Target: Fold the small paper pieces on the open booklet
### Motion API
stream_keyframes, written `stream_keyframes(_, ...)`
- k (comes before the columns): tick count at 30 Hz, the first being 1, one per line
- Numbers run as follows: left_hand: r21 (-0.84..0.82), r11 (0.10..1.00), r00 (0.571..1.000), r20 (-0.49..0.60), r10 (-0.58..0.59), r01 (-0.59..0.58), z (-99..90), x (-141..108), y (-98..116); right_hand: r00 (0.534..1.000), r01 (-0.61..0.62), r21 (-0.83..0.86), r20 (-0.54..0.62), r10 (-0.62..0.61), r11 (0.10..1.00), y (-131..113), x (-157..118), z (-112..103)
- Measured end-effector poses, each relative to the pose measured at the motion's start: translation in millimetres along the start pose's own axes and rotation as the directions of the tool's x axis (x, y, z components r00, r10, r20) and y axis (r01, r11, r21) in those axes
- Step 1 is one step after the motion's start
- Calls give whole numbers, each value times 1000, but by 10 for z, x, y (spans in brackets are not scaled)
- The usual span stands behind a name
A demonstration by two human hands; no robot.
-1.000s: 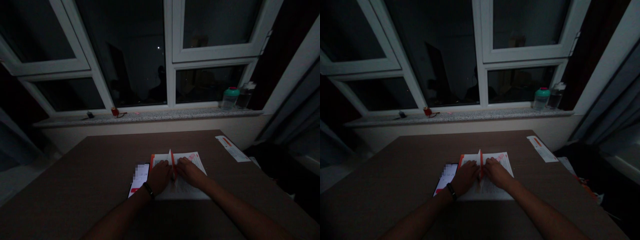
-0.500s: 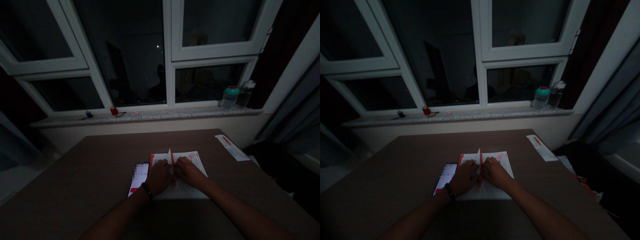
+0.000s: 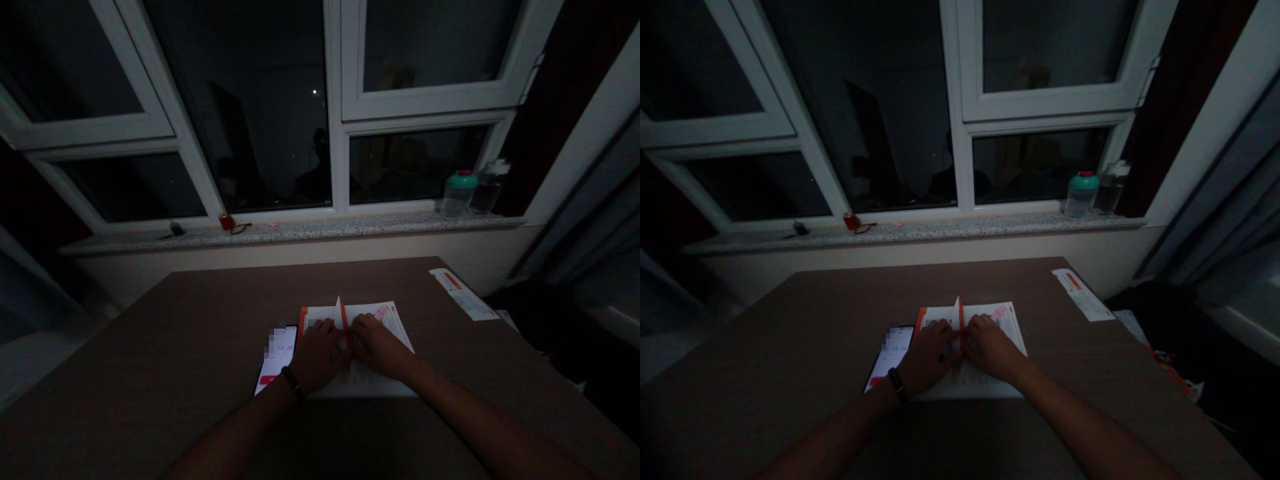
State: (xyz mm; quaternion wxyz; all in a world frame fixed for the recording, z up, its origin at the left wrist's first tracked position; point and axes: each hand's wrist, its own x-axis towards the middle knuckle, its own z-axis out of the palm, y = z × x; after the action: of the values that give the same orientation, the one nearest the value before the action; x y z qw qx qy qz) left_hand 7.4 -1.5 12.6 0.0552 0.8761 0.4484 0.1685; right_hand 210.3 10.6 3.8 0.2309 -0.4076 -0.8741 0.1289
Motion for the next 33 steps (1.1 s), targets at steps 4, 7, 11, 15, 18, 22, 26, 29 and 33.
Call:
stream_keyframes(4, -13, 1000, 1000, 7, -10, 10, -6, -4, 12, 1000, 4, 1, -5, -4, 1000, -4, -7, 3)
stream_keyframes(7, -20, 1000, 1000, 8, -13, 13, -5, -9, 7, 1000, 5, -1, -8, -5, 1000, -2, -9, 2)
stream_keyframes(11, -28, 1000, 1000, 4, -4, 4, -3, -18, -2, 1000, 0, -1, -1, 0, 1000, 2, -6, -3)
stream_keyframes(15, -35, 999, 1000, 5, 2, -1, -10, -27, 2, 1000, 2, 12, -23, -2, 1000, -21, -7, 0)
stream_keyframes(18, -31, 1000, 1000, 8, 3, -3, -8, -36, 5, 999, -21, 19, -36, 21, 1000, -53, -14, 5)
stream_keyframes(22, -12, 1000, 1000, 30, 5, -5, 5, -48, 1, 998, -62, 36, -27, 63, 997, -88, -26, 5)
stream_keyframes(26, 20, 1000, 998, 58, -4, 3, 2, -62, 2, 996, -92, 54, -13, 93, 994, -104, -32, 30)
stream_keyframes(29, 12, 1000, 998, 66, 4, -5, -10, -82, 11, 993, -117, 65, -25, 118, 991, -112, -24, 67)
stream_keyframes(33, -13, 1000, 998, 58, 10, -10, -5, -112, 22, 989, -143, 75, -31, 146, 987, -123, -8, 104)
